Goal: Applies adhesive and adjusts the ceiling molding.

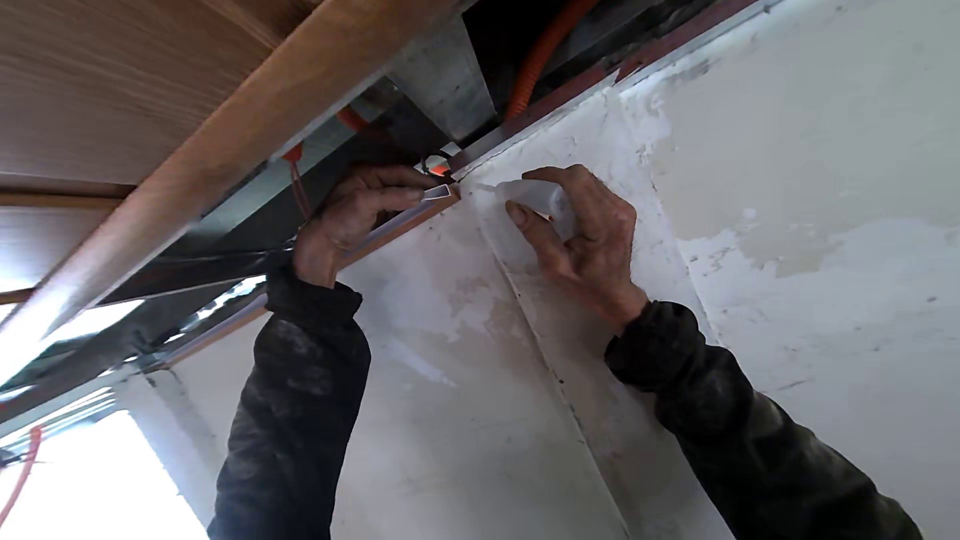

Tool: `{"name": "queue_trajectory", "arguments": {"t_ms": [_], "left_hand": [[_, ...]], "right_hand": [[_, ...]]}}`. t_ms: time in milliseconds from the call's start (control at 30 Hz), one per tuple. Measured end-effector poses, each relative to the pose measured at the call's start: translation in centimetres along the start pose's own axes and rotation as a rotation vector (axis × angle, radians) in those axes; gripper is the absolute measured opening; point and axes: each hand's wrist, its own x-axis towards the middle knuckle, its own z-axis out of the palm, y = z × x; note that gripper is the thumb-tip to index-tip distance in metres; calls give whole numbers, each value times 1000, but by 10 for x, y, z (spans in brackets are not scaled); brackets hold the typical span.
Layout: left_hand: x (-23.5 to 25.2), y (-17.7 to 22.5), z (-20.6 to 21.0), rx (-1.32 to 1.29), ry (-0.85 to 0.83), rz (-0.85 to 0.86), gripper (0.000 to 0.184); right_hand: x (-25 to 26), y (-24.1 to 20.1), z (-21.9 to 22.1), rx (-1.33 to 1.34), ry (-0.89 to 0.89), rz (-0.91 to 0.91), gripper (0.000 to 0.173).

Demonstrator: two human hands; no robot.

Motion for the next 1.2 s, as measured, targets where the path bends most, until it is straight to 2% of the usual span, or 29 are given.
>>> {"name": "queue_trajectory", "arguments": {"t_ms": [200,567,933,1200], "left_hand": [[1,-3,-1,-4,-10,38,26],[0,0,0,-24,-6,2,25],[-1,2,1,-42,8,-35,25],[-1,-1,1,-18,12,18,25]], "right_hand": [[0,1,0,6,8,-3,30],[-6,-2,-5,25,-40,-14,32],[-16,-1,-9,93,72,16,30],[-24,-1,-13,161,131,76,30]]}}
